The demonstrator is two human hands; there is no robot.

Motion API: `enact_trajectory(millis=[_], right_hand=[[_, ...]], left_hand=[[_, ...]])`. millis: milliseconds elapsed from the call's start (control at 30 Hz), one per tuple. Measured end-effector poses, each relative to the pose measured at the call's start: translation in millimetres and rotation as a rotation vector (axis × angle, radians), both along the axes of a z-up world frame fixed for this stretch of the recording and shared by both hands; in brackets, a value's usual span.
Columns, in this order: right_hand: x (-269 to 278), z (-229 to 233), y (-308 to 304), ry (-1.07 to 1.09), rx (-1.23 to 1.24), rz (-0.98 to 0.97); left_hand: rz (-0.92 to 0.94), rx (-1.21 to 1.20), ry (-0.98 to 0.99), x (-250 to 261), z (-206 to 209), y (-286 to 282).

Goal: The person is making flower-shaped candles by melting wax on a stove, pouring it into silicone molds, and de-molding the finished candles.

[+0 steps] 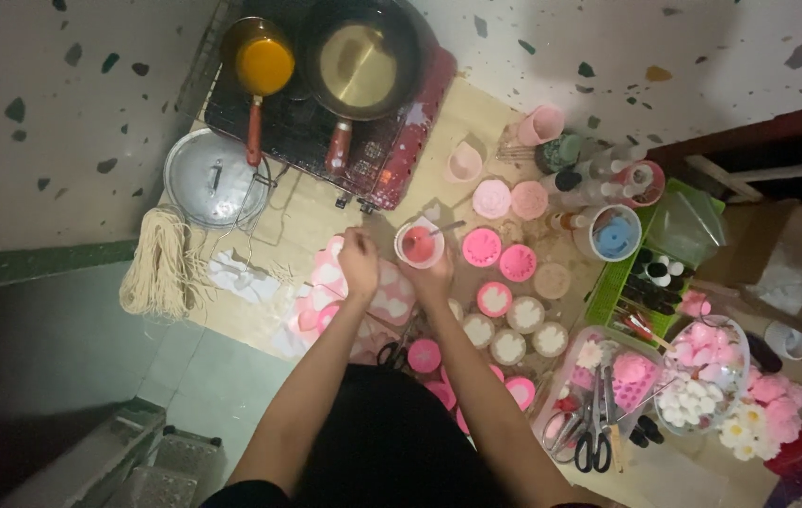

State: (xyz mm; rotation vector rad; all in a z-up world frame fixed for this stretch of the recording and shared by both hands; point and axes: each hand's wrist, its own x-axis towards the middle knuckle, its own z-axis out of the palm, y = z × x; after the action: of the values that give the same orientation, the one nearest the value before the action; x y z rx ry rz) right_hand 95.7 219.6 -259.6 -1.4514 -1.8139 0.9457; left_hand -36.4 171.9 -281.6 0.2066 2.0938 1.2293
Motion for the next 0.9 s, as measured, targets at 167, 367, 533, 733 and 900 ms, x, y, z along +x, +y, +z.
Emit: enact_trajectory(millis=[167, 367, 533, 733, 900], right_hand=[[26.8, 17.8, 9.9, -0.203, 0.129, 0.08], [45.2, 50.0, 59.0, 0.012, -0.201, 0.107], [26.0, 93.2, 55.4, -0.203, -0.063, 0.412], [20.0, 118.0, 48.3, -0.368, 0.086, 0.478], [16.7, 61.8, 74.0, -0.135, -0.196, 0.337]], left_hand=[[-0.655, 0.185, 0.486, 15.0, -16.4, -3.0], [-0.602, 0.226, 0.396, 16.2, 45.1, 12.9], [-0.794, 0.018, 0.478, 14.5, 9.9, 30.6], [-0.846, -0.01, 0.644, 10.1, 20.9, 26.7], [-0.86, -0.077, 0.616, 16.5, 3.4, 26.0]])
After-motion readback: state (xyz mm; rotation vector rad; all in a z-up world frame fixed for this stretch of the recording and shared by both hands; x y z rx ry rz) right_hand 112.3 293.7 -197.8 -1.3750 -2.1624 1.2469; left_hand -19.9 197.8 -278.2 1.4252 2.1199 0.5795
